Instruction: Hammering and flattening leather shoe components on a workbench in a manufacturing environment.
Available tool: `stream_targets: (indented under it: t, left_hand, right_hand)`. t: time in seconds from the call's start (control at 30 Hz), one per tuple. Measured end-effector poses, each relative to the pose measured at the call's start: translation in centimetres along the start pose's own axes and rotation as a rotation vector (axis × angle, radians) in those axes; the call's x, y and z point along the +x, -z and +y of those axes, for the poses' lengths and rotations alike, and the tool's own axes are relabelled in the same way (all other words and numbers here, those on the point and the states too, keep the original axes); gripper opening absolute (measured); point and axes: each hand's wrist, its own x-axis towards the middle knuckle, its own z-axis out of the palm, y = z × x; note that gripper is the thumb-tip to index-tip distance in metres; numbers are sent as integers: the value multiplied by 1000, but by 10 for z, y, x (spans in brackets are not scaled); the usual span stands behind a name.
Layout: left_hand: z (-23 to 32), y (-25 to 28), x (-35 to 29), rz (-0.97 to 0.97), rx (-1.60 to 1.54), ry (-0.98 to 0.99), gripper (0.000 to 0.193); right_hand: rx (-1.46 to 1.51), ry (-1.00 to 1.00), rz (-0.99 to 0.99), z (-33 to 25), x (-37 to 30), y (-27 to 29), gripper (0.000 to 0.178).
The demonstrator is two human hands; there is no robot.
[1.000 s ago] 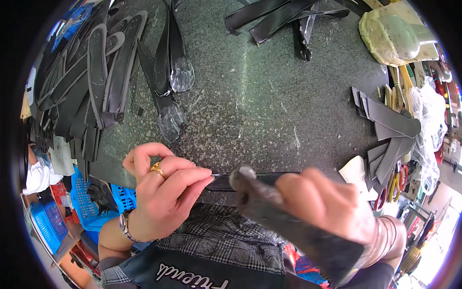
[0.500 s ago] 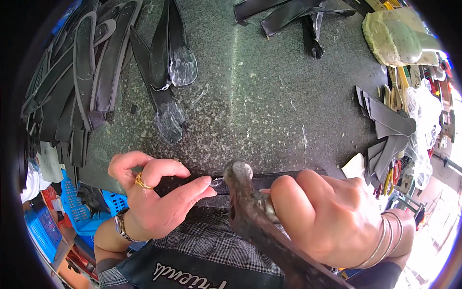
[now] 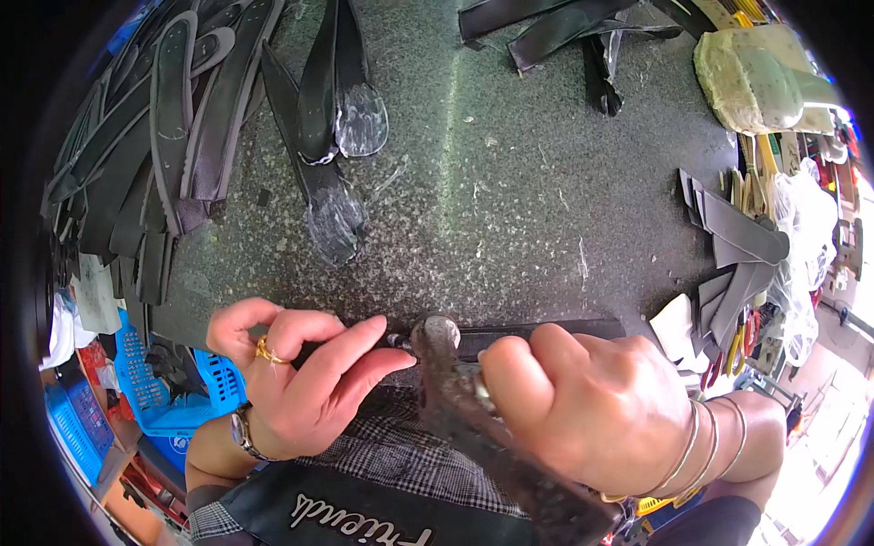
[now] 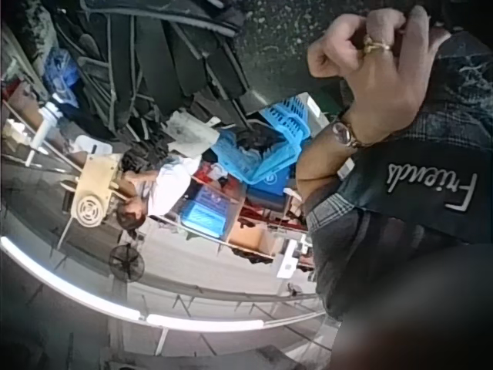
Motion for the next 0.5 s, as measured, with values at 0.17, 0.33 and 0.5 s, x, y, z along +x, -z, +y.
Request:
stream_targets:
  t: [0.17, 0.33, 0.5]
  left_hand:
    - [7, -6, -12, 50, 31, 45, 34]
    - [6, -6, -10, 57, 18, 17, 35]
    - [4, -6, -10, 54, 11, 11, 37]
  right_hand:
    - [70, -47, 69, -3, 0, -1, 25]
    - [94, -40, 52, -3, 2, 5, 22]
    - [33, -54, 29, -5, 7, 5, 22]
